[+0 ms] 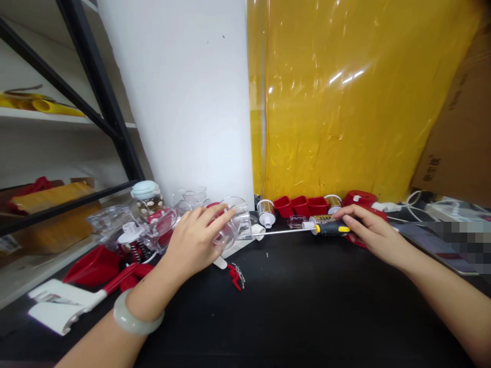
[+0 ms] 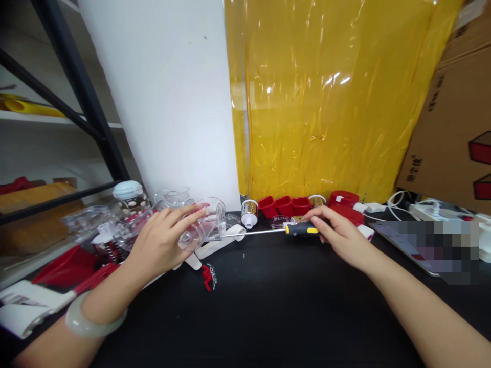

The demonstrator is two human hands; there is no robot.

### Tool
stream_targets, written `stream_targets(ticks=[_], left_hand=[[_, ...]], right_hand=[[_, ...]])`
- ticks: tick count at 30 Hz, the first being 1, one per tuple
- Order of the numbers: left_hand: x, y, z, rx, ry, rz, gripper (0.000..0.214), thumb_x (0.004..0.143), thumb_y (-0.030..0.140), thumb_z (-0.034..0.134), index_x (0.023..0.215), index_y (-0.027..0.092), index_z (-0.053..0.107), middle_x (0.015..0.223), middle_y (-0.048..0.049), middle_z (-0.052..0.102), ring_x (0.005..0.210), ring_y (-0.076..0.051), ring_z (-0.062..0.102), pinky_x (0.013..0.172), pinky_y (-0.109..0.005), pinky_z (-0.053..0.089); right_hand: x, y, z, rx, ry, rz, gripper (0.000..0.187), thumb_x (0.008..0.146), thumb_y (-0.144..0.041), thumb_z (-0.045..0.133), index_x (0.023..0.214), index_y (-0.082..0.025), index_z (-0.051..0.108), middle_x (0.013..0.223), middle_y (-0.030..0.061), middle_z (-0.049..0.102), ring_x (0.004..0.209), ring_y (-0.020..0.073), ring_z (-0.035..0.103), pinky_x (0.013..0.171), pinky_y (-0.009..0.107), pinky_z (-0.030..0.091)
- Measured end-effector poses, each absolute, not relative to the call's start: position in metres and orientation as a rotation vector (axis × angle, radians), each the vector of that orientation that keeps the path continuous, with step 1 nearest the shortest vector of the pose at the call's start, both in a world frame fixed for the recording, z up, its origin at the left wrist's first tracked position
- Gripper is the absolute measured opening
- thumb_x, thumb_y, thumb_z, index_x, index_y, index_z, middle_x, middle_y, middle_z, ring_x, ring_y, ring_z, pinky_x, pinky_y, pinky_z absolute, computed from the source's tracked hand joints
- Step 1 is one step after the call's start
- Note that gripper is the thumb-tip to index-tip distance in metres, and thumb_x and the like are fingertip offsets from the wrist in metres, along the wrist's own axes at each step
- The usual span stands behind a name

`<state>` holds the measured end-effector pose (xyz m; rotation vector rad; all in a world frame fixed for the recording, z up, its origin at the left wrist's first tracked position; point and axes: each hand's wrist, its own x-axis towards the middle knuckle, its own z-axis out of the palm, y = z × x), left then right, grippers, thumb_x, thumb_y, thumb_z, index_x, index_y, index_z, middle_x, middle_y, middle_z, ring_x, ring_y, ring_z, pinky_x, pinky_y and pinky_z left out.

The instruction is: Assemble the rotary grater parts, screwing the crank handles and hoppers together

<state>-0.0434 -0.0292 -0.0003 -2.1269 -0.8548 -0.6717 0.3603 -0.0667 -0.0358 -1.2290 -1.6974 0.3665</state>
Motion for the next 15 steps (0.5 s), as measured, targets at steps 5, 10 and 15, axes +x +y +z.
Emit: stream_targets(ticks=[5,10,15], left_hand=[[-0.0427,-0.0297,-0.0001,-2.128,-0.845,-0.680,0.059,0.080,0.020,0.064,0.138,0.023,0.052,0.133,-0.0076,0.064,0.098,-0.027,0.058,0.080,-0.040,0.047],[-0.0429,-0.0300,-0.0007,-2.131,-0.835,-0.685,0.060,0.080,0.021,0.065,0.139,0.023,0.051,0.134,-0.0077,0.063,0.097,-0.027,0.057,0.080,-0.041,0.047],[-0.0427,-0.0295,-0.0023,-2.138,-0.835,-0.679,0.061,0.080,0.019,0.066,0.139,0.024,0.051,0.133,-0.0070,0.063,0.099,-0.027,0.057,0.080,-0.041,0.048]], right_hand=[[0.3631,-0.0632,-0.0354,-0.965,-1.696,0.289,0.027,0.078,-0.044,0.074,0.099,-0.030,0.065,0.111,0.0051,0.066,0.117,0.0263,0.058,0.102,0.041,0.047],[0.3598,-0.0617,-0.0398,-0.996,-1.531,0.546,0.038,0.084,-0.052,0.066,0.114,-0.031,0.061,0.115,0.0064,0.066,0.103,0.0245,0.065,0.088,0.039,0.055],[0.3583,-0.0598,-0.0447,-1.305,-1.538,0.454,0.047,0.093,-0.064,0.041,0.107,-0.026,0.064,0.074,0.0026,0.064,0.059,0.0182,0.058,0.056,0.035,0.050]])
